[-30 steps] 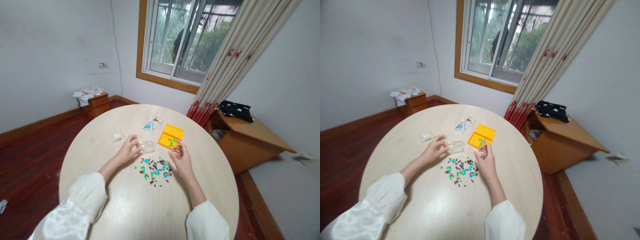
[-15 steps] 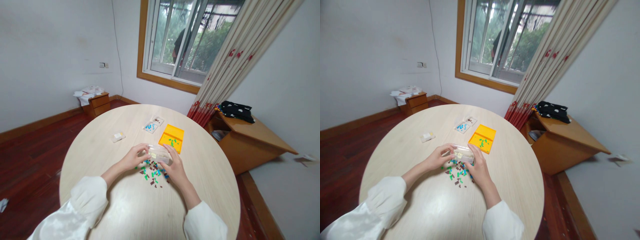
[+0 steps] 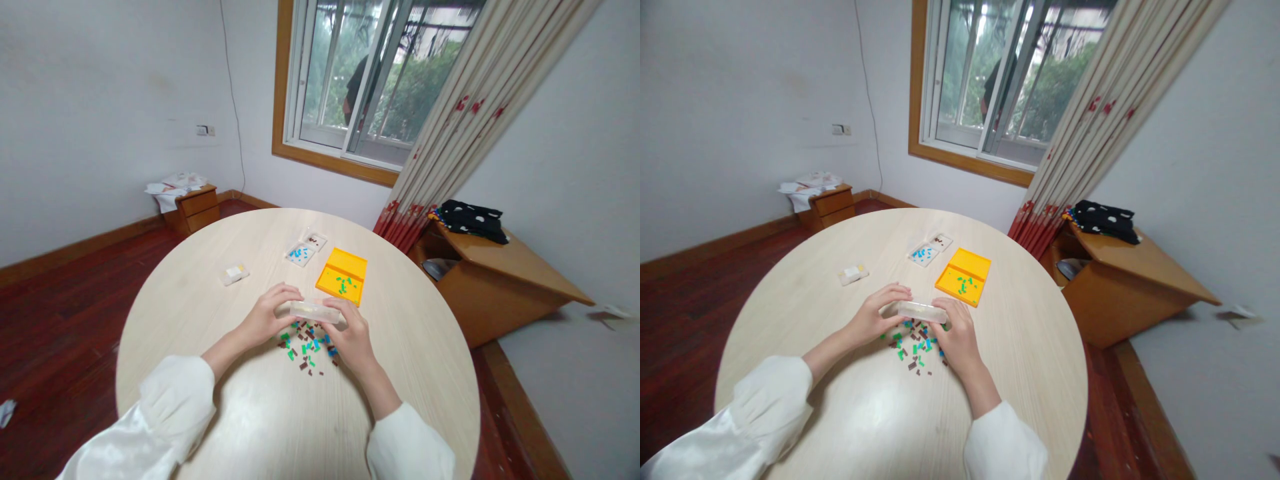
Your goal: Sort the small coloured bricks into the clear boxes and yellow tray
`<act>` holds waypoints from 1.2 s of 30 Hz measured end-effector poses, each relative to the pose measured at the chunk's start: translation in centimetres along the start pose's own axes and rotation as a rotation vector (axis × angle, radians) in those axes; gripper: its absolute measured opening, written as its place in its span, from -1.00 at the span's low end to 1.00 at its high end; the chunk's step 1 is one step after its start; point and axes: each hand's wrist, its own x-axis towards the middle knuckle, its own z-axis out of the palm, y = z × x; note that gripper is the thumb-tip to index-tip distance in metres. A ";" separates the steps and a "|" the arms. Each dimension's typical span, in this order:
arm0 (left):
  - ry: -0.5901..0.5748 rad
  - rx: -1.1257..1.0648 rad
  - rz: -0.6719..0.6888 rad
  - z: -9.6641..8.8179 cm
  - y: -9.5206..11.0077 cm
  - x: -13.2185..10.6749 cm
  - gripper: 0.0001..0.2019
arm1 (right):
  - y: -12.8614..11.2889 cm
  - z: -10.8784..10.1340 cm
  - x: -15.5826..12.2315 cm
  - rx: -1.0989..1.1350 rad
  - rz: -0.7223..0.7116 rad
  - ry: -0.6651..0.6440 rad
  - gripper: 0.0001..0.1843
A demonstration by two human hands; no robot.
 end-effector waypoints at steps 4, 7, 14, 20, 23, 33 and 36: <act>0.016 0.037 0.048 0.1 -0.1 0.0 -0.81 | 0.0 0.0 0.0 -0.017 -0.035 0.009 -0.82; -0.006 0.057 0.022 0.1 0.1 0.0 -0.81 | 0.1 0.0 -0.1 -0.030 -0.040 0.002 -0.84; -0.135 0.009 -0.085 -0.3 0.6 0.1 -0.80 | 0.4 0.2 -0.1 -0.011 -0.039 -0.036 -0.83; -0.239 -0.027 -0.175 0.3 0.3 -0.2 -0.60 | 0.5 0.5 -0.2 -0.009 -0.062 -0.067 -0.81; -0.200 -0.010 -0.166 0.4 0.0 -0.2 -0.63 | 0.5 0.5 -0.1 -0.012 -0.080 -0.060 -0.78; 0.130 0.300 -0.323 -1.8 -6.4 -0.1 -0.65 | 1.8 0.5 -0.1 -0.070 0.041 0.037 -0.72; 0.137 0.355 -0.364 -2.4 -8.3 -0.3 -0.62 | 2.2 0.5 -0.1 -0.072 0.063 0.039 -0.72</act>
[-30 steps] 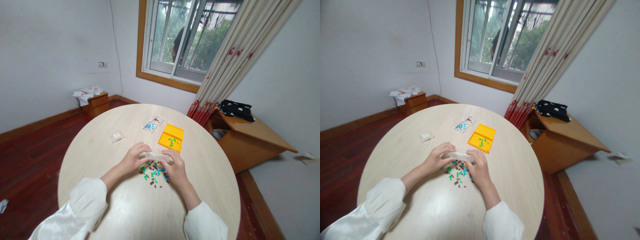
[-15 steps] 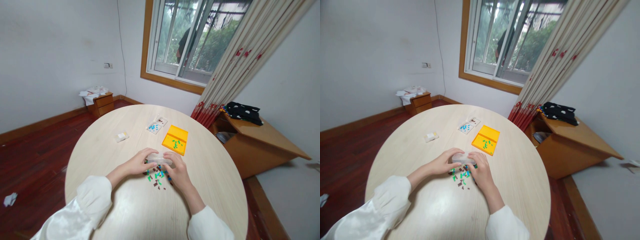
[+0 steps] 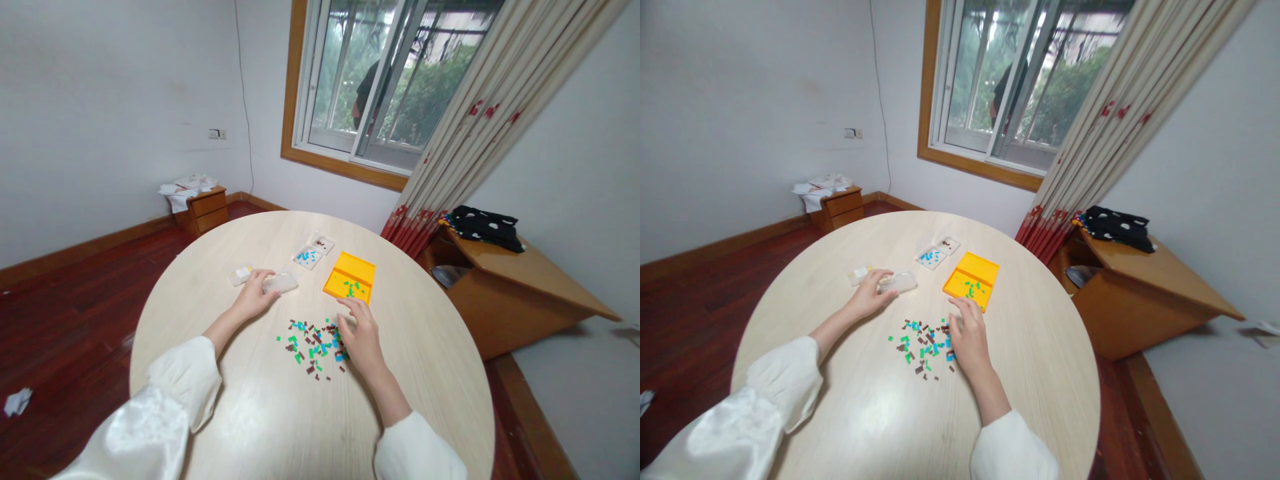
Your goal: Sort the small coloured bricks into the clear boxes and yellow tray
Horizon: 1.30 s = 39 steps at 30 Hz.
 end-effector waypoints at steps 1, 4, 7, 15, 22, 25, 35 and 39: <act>0.003 0.015 0.000 0.0 -0.4 0.1 -0.62 | 0.1 0.0 0.0 0.001 0.007 -0.005 -0.71; 0.021 0.058 0.010 -0.1 -1.4 0.3 -0.61 | 0.3 0.0 0.0 -0.005 0.020 -0.020 -0.70; 0.038 0.094 -0.008 -0.3 -2.2 0.5 -0.61 | 1.0 -0.3 0.1 -0.043 0.052 -0.008 -0.69; 0.119 0.148 -0.094 -0.9 -3.6 1.0 -0.63 | 4.5 -1.1 -0.1 -0.173 0.128 0.062 -0.69; 0.139 0.190 -0.105 -0.9 -3.2 0.9 -0.65 | 5.5 -0.6 -0.6 -0.372 0.182 -0.077 -0.57; 0.134 0.256 -0.103 -0.9 -3.2 0.9 -0.65 | 5.6 -0.2 -0.8 -0.443 0.240 -0.177 -0.50; 0.168 0.349 -0.075 -1.0 -3.2 0.8 -0.67 | 4.7 0.2 -0.9 -0.403 0.261 -0.304 -0.51; 0.236 0.287 -0.053 -1.5 -1.8 0.8 -0.71 | 3.9 0.5 -1.0 -0.310 0.248 -0.347 -0.51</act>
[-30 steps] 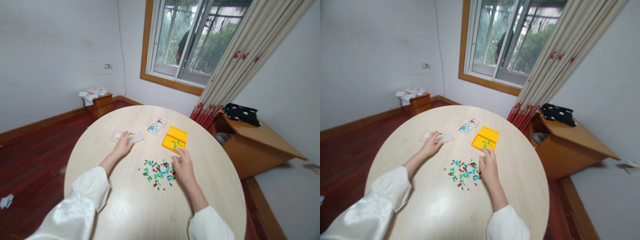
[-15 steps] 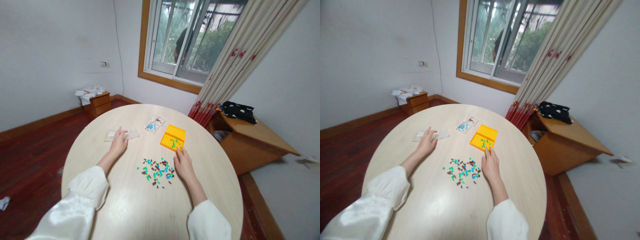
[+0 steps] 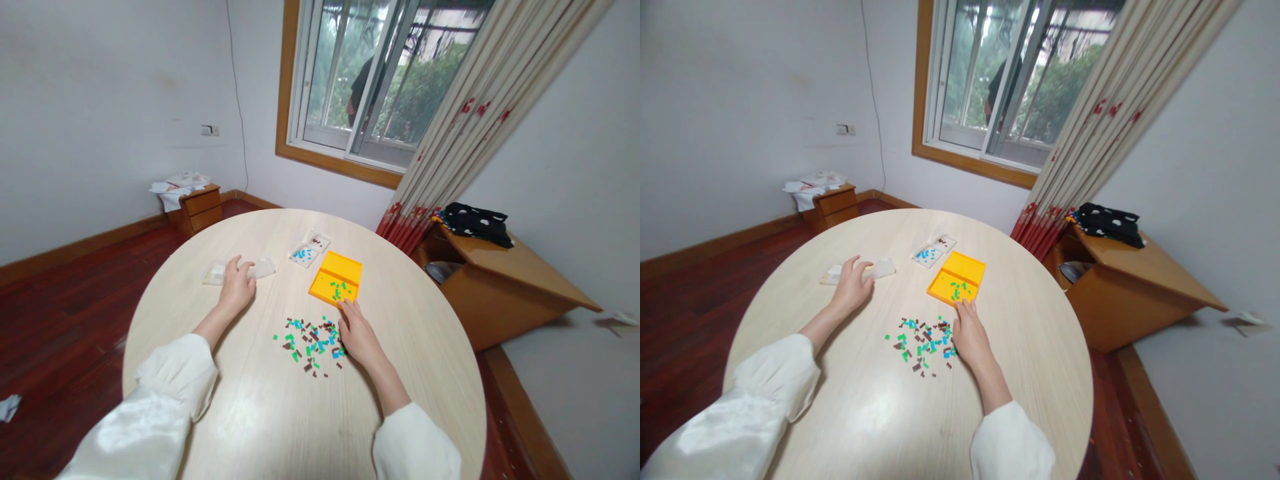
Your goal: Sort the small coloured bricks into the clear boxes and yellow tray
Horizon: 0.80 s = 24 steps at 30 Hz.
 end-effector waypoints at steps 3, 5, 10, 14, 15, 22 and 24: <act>-0.082 -0.169 0.149 -0.6 2.0 -0.5 -0.78 | -0.5 0.1 -0.2 0.048 -0.023 -0.014 -0.52; -0.198 -0.294 0.275 -0.6 3.8 -1.2 -0.81 | -0.8 0.1 -0.4 0.061 -0.037 -0.027 -0.53; -0.396 -0.433 0.424 0.1 7.7 -3.5 -0.80 | -1.3 0.0 -0.6 0.028 -0.077 -0.055 -0.55; -0.424 -0.381 0.333 -0.1 8.2 -3.8 -0.80 | -1.7 -0.3 -0.4 -0.016 -0.139 0.039 -0.64; -0.414 -0.360 0.286 -0.3 8.1 -3.6 -0.80 | -1.9 -0.4 -0.3 -0.024 -0.161 0.087 -0.68; -0.466 -0.271 0.115 -1.1 7.7 -2.9 -0.79 | -3.8 -1.1 -0.2 -0.104 -0.252 0.057 -0.78; -0.486 -0.278 0.128 -1.0 7.9 -3.1 -0.79 | -4.2 -1.0 -0.4 -0.137 -0.238 0.005 -0.80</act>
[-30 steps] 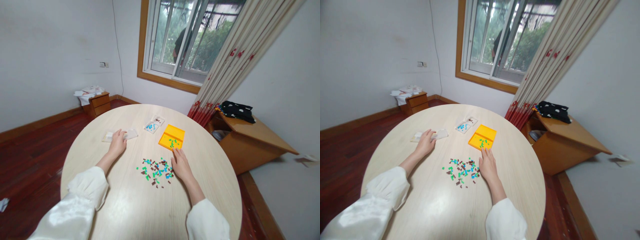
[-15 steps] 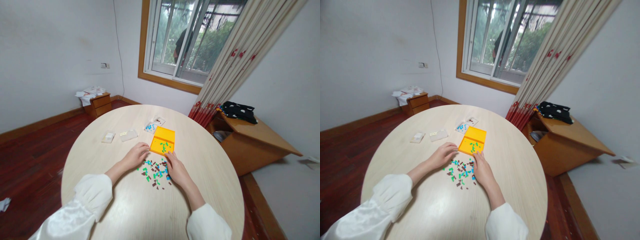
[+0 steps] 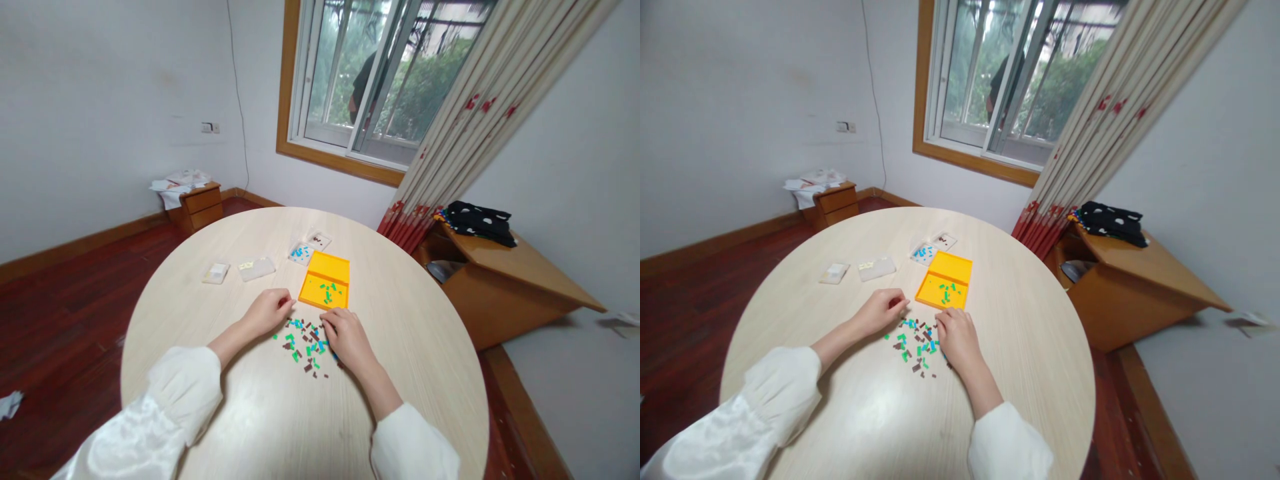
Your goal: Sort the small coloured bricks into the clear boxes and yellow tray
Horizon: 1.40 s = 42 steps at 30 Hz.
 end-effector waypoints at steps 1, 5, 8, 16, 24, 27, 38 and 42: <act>-0.009 -0.008 0.016 0.1 0.0 0.0 -0.79 | -0.2 0.0 0.0 -0.015 0.007 -0.018 -0.80; -0.039 -0.046 0.088 0.1 0.1 -0.1 -0.81 | -0.5 0.1 0.0 -0.060 0.027 -0.041 -0.80; -0.104 -0.058 0.137 -0.3 0.2 -0.1 -0.82 | -0.3 0.1 0.1 -0.068 0.044 -0.034 -0.80; -0.233 -0.029 0.081 -1.8 0.3 -0.2 -0.84 | 0.2 0.9 0.6 -0.004 0.101 0.034 -0.79; -0.331 -0.034 0.097 -2.1 0.1 -0.3 -0.83 | -0.8 0.6 1.4 0.006 0.265 0.009 -0.80; -0.339 -0.024 0.102 -2.0 0.2 -0.3 -0.82 | -0.9 0.6 1.5 0.056 0.270 0.003 -0.82; -0.310 -0.022 0.081 -2.3 0.5 -0.3 -0.83 | 0.3 1.5 1.3 0.058 0.081 -0.006 -0.76; -0.293 -0.035 0.086 -2.1 0.2 -0.3 -0.83 | 0.2 1.5 1.3 0.145 0.055 0.078 -0.76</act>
